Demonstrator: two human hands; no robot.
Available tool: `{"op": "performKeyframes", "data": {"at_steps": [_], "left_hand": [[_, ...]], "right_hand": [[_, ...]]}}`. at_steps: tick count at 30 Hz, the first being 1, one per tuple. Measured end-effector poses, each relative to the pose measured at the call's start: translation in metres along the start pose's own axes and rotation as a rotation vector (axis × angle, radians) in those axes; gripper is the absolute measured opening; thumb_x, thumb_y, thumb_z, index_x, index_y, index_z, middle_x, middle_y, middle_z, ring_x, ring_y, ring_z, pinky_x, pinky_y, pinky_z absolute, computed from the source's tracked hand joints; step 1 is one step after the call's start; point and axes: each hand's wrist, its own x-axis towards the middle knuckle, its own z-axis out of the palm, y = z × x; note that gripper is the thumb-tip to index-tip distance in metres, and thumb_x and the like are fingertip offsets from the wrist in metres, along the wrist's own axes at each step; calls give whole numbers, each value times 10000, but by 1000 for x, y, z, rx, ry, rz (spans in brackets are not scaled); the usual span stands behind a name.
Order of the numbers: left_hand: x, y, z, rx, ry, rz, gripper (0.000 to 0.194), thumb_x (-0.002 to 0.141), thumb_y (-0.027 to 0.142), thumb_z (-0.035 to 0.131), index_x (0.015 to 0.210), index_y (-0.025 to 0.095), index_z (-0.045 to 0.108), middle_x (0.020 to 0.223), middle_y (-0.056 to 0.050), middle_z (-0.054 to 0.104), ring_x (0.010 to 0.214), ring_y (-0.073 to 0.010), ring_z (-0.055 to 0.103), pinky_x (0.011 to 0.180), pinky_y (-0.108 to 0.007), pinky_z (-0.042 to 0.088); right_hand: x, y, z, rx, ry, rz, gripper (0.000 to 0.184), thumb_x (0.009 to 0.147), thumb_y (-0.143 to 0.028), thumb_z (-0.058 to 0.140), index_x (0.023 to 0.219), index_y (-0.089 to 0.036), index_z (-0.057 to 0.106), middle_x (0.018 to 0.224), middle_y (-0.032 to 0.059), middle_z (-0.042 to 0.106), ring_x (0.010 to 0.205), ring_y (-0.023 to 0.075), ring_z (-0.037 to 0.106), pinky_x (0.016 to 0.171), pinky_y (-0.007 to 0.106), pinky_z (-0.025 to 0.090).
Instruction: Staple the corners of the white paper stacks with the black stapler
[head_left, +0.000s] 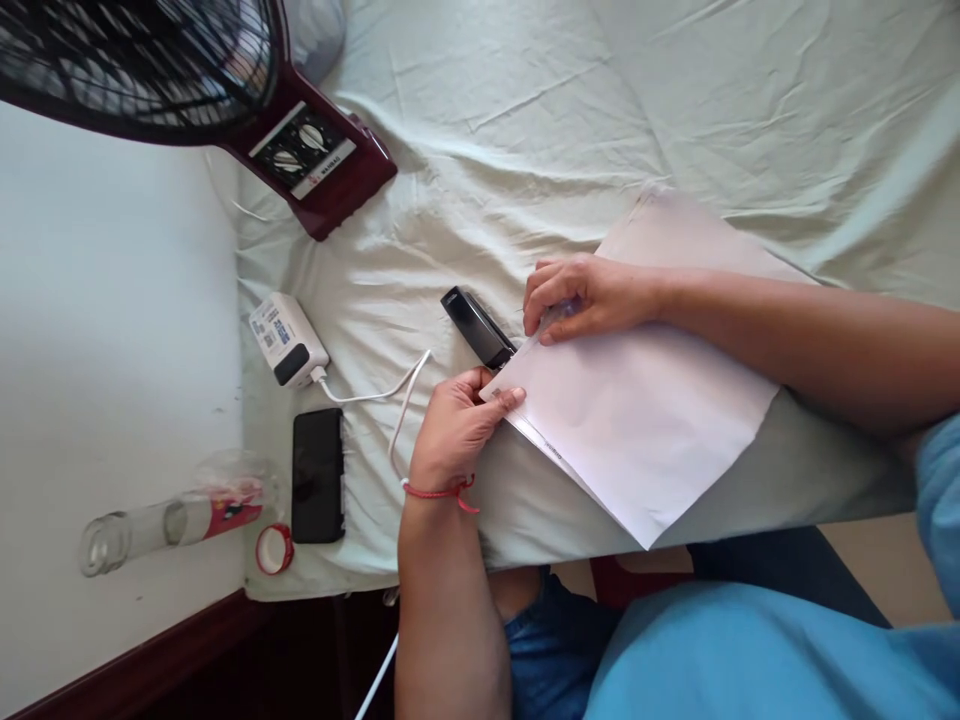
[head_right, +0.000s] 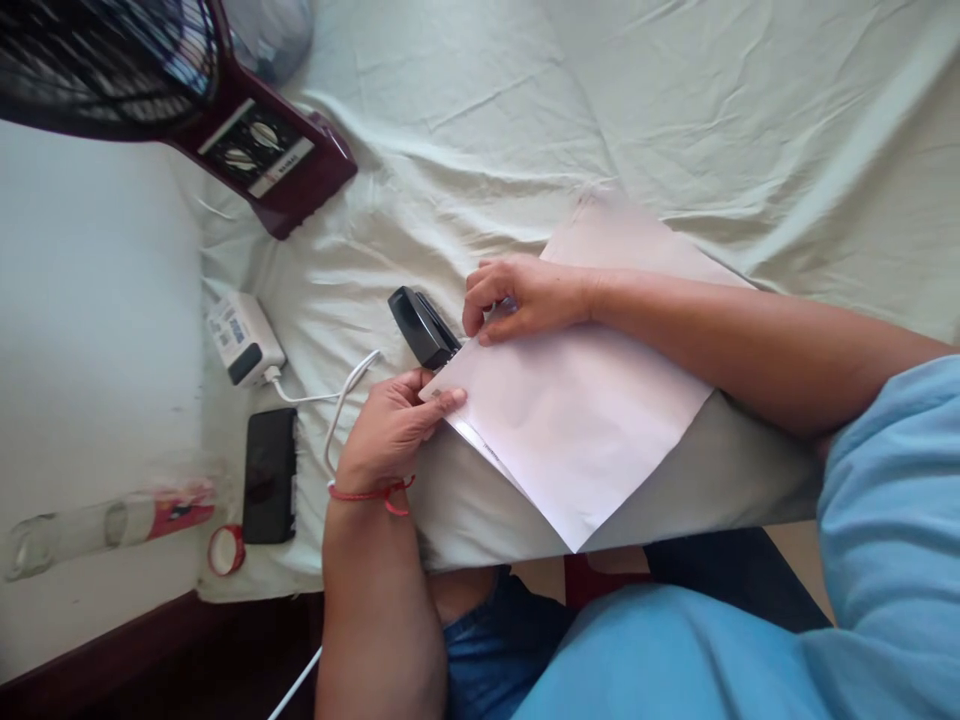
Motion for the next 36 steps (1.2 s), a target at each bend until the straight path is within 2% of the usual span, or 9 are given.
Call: {"op": "performKeyframes", "data": {"at_steps": [3, 7, 9, 11, 16, 23, 30, 33, 36], "left_hand": [[3, -3, -2, -1, -10, -11, 504, 529, 431, 1041, 691, 171, 641, 609, 69, 538, 590, -78, 406, 554, -219, 298], [4, -5, -2, -5, 7, -25, 549, 492, 453, 1055, 767, 139, 699, 710, 34, 630, 654, -96, 479, 613, -222, 370], [4, -5, -2, 7, 15, -28, 572, 486, 467, 1058, 787, 131, 707, 729, 24, 644, 675, -104, 499, 634, -227, 387], [5, -5, -1, 18, 19, -27, 583, 483, 480, 1058, 785, 133, 700, 729, 20, 643, 679, -108, 499, 639, -231, 386], [5, -6, -1, 33, 32, -19, 589, 496, 520, 1046, 765, 150, 677, 728, 10, 644, 686, -124, 518, 644, -243, 392], [1, -5, -2, 44, -1, 31, 539, 569, 532, 1025, 746, 161, 676, 665, 42, 579, 610, -91, 428, 560, -228, 301], [-4, -4, -8, -12, -48, 75, 558, 684, 597, 966, 675, 208, 567, 506, 71, 481, 483, -66, 366, 500, -231, 223], [-6, -5, -10, -56, -40, 65, 504, 769, 613, 902, 725, 208, 606, 515, 59, 521, 478, -68, 388, 505, -227, 255], [-7, -6, -11, -63, -27, 51, 456, 772, 589, 901, 775, 202, 658, 528, 47, 549, 484, -77, 411, 501, -233, 253]], "right_hand": [[0, 1, -3, -34, -47, -39, 743, 1007, -804, 483, 1050, -153, 837, 1009, 59, 798, 1001, 150, 646, 995, 328, 526], [0, -3, -4, -24, -37, 4, 636, 1044, -746, 505, 1035, -191, 816, 1057, 58, 811, 1033, 174, 674, 1004, 347, 539], [0, -3, -5, -15, -18, 4, 658, 1052, -746, 478, 1018, -182, 815, 1036, 52, 801, 1027, 168, 669, 1002, 326, 533], [-1, -2, -7, 16, -2, -20, 674, 1057, -734, 482, 1005, -151, 816, 1007, 63, 786, 1013, 155, 655, 1003, 307, 523], [-2, 2, -10, 63, 24, -6, 526, 1094, -620, 561, 971, -162, 788, 974, 83, 750, 993, 178, 643, 963, 337, 529], [-2, 2, -3, -86, 19, -15, 625, 1119, -651, 477, 768, -188, 707, 828, 36, 663, 871, 164, 561, 1000, 372, 500], [-2, 9, -16, 107, -167, -86, 442, 1033, -594, 687, 1118, -192, 849, 928, 60, 781, 1047, 209, 648, 1030, 364, 513], [-3, 15, -22, 223, -180, -116, 445, 1075, -546, 629, 989, -158, 830, 908, 77, 772, 1014, 200, 657, 1039, 379, 518], [-4, 17, -24, 306, -143, -119, 475, 1094, -506, 595, 829, -146, 755, 841, 71, 722, 941, 185, 638, 976, 374, 530]]}}
